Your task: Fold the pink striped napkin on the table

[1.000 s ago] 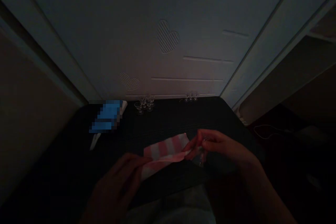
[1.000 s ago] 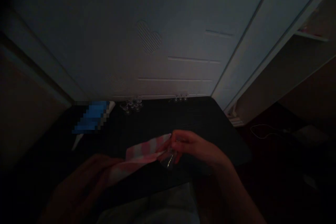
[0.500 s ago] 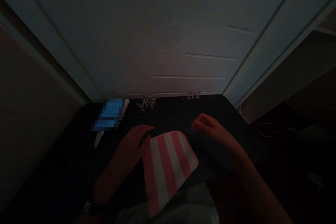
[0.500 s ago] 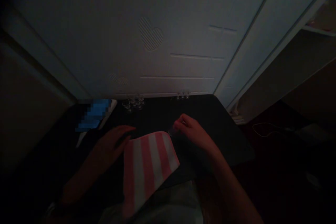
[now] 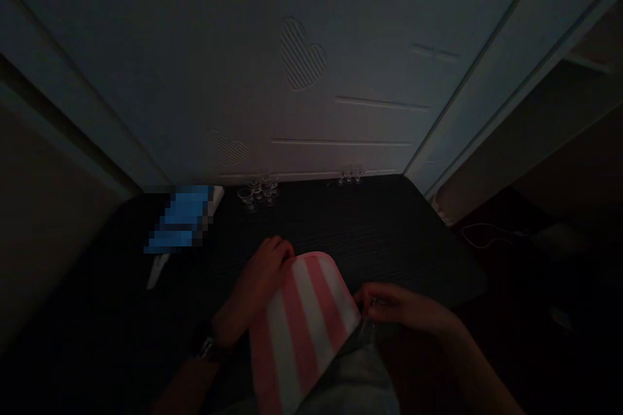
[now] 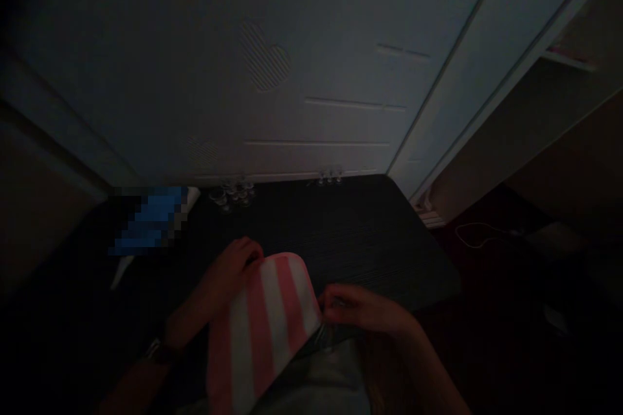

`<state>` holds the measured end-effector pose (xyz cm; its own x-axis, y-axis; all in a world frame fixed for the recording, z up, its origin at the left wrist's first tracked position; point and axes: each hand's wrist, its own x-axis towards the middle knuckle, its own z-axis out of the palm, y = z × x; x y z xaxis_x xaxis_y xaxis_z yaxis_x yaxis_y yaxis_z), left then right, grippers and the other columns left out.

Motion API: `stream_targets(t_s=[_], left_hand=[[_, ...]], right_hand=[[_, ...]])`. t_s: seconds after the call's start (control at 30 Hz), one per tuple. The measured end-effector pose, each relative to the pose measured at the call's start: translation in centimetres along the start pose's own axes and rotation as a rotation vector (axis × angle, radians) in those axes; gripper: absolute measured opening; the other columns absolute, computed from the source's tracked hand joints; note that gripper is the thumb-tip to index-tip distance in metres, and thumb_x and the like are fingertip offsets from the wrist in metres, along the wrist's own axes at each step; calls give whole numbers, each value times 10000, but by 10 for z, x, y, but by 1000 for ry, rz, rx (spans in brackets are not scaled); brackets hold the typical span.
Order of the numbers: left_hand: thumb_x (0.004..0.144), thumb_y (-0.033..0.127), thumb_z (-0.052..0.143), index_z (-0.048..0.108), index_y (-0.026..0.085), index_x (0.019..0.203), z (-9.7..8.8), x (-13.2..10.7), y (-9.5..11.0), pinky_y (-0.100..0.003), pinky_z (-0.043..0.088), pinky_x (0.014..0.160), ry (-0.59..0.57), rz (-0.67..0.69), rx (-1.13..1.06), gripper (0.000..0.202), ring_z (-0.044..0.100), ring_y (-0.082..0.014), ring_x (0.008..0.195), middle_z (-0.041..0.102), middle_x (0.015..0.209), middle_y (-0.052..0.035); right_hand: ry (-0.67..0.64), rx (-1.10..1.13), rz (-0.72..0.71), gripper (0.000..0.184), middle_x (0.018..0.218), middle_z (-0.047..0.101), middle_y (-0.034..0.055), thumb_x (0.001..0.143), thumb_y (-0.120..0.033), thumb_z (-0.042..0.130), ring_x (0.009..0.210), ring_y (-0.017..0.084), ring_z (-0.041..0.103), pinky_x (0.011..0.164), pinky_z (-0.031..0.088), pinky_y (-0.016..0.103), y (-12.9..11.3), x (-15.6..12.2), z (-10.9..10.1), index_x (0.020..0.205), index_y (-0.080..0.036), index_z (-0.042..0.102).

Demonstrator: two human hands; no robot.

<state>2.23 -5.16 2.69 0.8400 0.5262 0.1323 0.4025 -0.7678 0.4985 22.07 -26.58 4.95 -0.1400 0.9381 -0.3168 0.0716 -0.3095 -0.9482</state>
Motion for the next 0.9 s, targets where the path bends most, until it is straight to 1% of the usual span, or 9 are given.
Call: stream_targets(t_s=[0.13,0.3,0.43,0.53,0.6,0.67,0.77,0.83,0.9], left_hand=[[855,273,327,504,189,802,-12,-9,-9,-312,412,704,49,-121,-53,202,523,-171,771,530,838,-27],[850,345,325,468,202,838,-35,-23,-24,-297,413,647,121,-290,-53,202,547,-172,712,549,779,-8],[827,394,369,470,208,847,-43,-38,-36,-290,423,624,107,-374,-75,212,565,-177,688,565,753,-6],[812,430,397,467,208,845,-38,-55,-37,-286,459,636,63,-431,-270,235,586,-179,723,591,779,-14],[818,447,383,453,200,842,-34,-66,-33,-289,488,607,-8,-492,-489,258,602,-176,691,602,758,-15],[815,443,395,445,195,821,-32,-74,-29,-292,499,571,-70,-558,-561,253,611,-175,632,603,701,-11],[798,414,436,466,198,812,-34,-80,-26,-285,495,556,0,-565,-395,218,615,-173,612,619,703,-14],[798,395,449,502,207,836,-36,-79,-24,-289,495,591,86,-492,-231,199,618,-175,653,633,745,-20],[810,377,449,539,213,877,-34,-75,-24,-306,497,670,167,-365,-98,199,618,-182,740,642,830,-34]], right_hand=[[-80,-96,-40,265,801,529,-5,792,-420,561,763,108,478,689,375,223,-9,15,5,810,-156,535],[-106,-108,-121,257,754,524,-17,805,-414,544,729,101,482,671,379,215,-25,34,7,777,-160,513],[-4,-160,-154,272,720,516,-25,805,-424,535,684,95,489,633,383,212,-41,54,-10,745,-160,505],[24,-158,-156,282,658,520,-34,839,-427,464,600,87,500,601,389,223,-63,75,-33,744,-163,490],[119,-236,-178,280,612,512,-37,842,-407,453,589,84,500,603,385,221,-78,91,-49,713,-161,490],[218,-318,-201,282,639,530,-25,839,-403,448,605,88,515,609,386,225,-87,103,-62,725,-152,507],[375,-434,-186,300,739,568,6,837,-416,443,657,102,528,620,388,233,-81,110,-73,761,-142,537],[506,-514,-163,295,754,575,15,824,-423,468,680,113,520,623,385,236,-66,106,-73,741,-150,541],[589,-556,-154,290,730,568,12,832,-423,457,674,119,512,611,377,240,-50,96,-68,720,-165,526]])
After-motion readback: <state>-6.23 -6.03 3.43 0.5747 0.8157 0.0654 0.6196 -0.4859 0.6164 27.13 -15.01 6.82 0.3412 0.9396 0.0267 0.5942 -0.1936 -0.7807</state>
